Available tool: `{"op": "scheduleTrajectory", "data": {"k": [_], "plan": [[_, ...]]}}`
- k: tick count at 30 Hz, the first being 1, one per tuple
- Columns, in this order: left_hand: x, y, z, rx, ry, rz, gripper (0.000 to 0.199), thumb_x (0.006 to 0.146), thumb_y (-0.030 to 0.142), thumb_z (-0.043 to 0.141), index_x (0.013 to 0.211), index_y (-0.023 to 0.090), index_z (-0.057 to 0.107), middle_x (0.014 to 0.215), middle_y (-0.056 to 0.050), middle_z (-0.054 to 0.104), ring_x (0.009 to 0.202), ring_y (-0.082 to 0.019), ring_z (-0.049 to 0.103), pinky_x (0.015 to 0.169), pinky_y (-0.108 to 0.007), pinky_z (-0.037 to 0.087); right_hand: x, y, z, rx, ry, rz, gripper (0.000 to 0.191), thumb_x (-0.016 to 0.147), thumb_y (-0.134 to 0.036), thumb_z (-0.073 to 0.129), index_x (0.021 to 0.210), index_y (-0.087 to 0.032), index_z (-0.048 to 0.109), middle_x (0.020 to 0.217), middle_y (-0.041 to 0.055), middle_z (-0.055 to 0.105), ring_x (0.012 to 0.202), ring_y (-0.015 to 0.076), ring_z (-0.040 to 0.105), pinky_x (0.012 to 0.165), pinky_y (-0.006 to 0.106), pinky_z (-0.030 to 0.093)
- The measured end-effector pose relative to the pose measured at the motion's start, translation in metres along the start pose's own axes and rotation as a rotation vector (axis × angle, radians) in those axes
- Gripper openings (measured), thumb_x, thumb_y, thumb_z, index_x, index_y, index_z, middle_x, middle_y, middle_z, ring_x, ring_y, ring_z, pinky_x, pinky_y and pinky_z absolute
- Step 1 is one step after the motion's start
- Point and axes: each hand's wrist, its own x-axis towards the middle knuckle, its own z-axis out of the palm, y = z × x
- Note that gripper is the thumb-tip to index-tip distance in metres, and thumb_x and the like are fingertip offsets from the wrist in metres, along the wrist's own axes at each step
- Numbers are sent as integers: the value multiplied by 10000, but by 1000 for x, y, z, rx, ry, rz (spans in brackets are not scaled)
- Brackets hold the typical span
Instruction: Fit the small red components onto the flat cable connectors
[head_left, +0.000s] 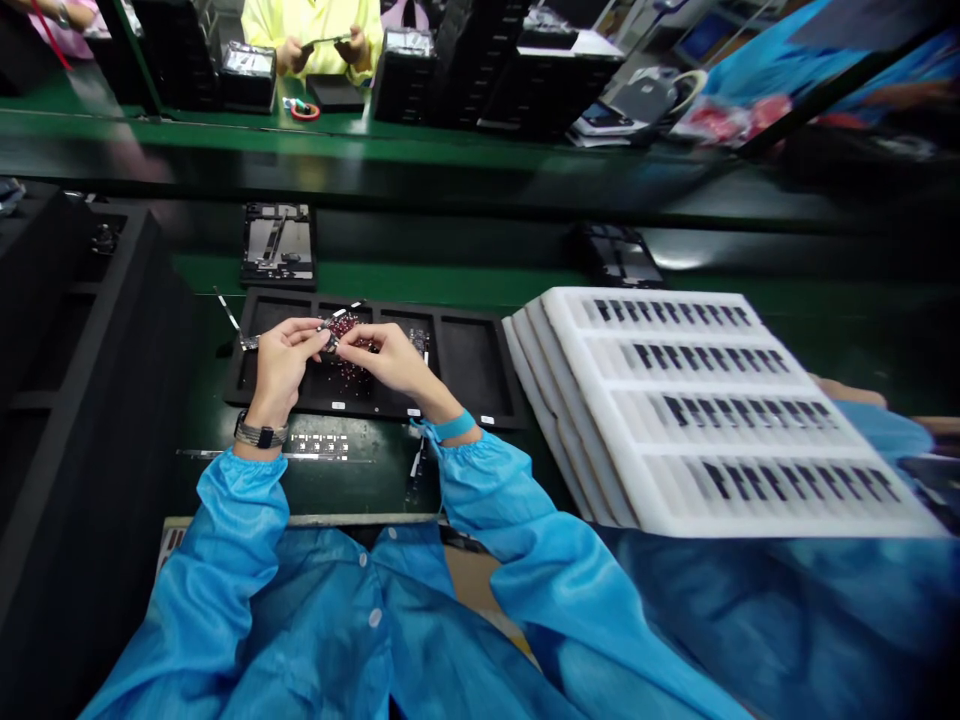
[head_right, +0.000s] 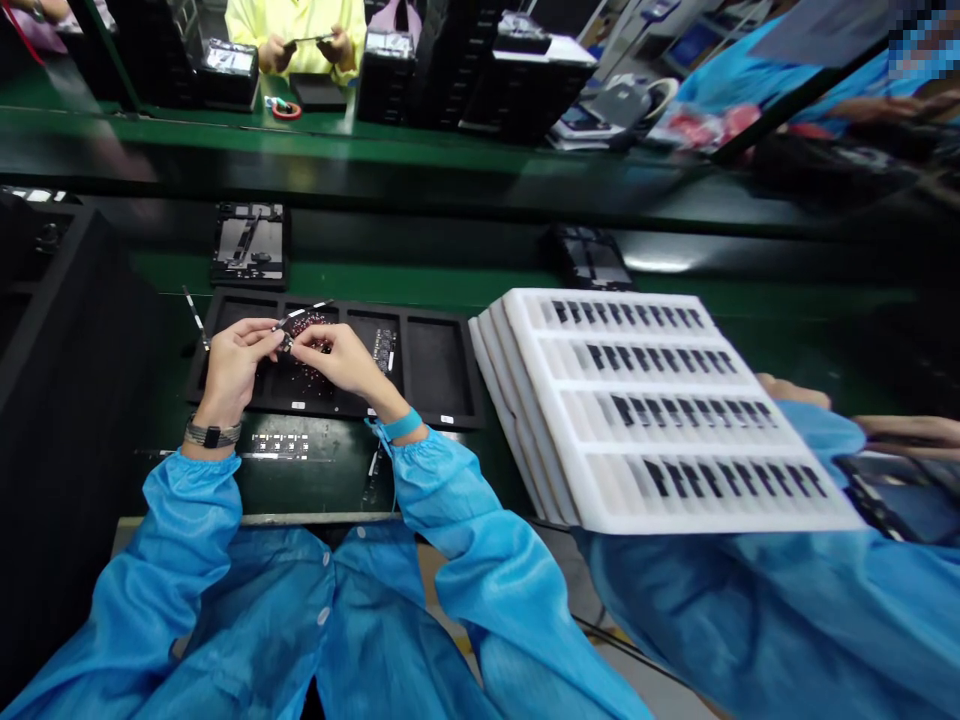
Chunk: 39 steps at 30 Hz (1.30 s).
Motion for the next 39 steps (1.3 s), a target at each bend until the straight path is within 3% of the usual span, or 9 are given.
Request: {"op": "scheduleTrajectory", "data": {"k": [8, 20, 30, 39], "plan": [[0, -3, 0, -6, -16, -21, 217, 663, 180, 886, 850, 141, 784, 741, -42, 746, 590, -103, 600, 606, -238, 467, -1, 2, -1, 55, -12, 39, 364, 854, -529, 783, 790, -173, 745, 804, 39, 719, 733, 170, 584, 724, 313, 465], [-3, 3, 4, 91, -30, -18, 193, 651, 146, 867, 813, 134, 761, 666, -12, 701, 575, -113, 602, 543, -222, 446, -2, -1, -7, -7, -70, 103, 230, 822, -367, 747, 745, -150, 747, 723, 16, 702, 693, 142, 563, 728, 297, 457], [-3, 1, 4, -32, -47, -98, 243, 645, 151, 888, 827, 124, 729, 708, -18, 722, 562, -92, 596, 571, -231, 471, -8, 1, -1, 35, 67, 12, 255, 841, -414, 789, 836, -159, 777, 835, 41, 757, 754, 162, 614, 779, 315, 492], [-6, 0, 6, -104, -92, -119, 267, 639, 157, 899, 820, 134, 704, 720, -5, 717, 581, -93, 615, 600, -237, 502, -12, -3, -2, 10, 97, -20, 214, 854, -386, 798, 829, -174, 790, 831, 38, 776, 773, 180, 655, 786, 328, 518]]}}
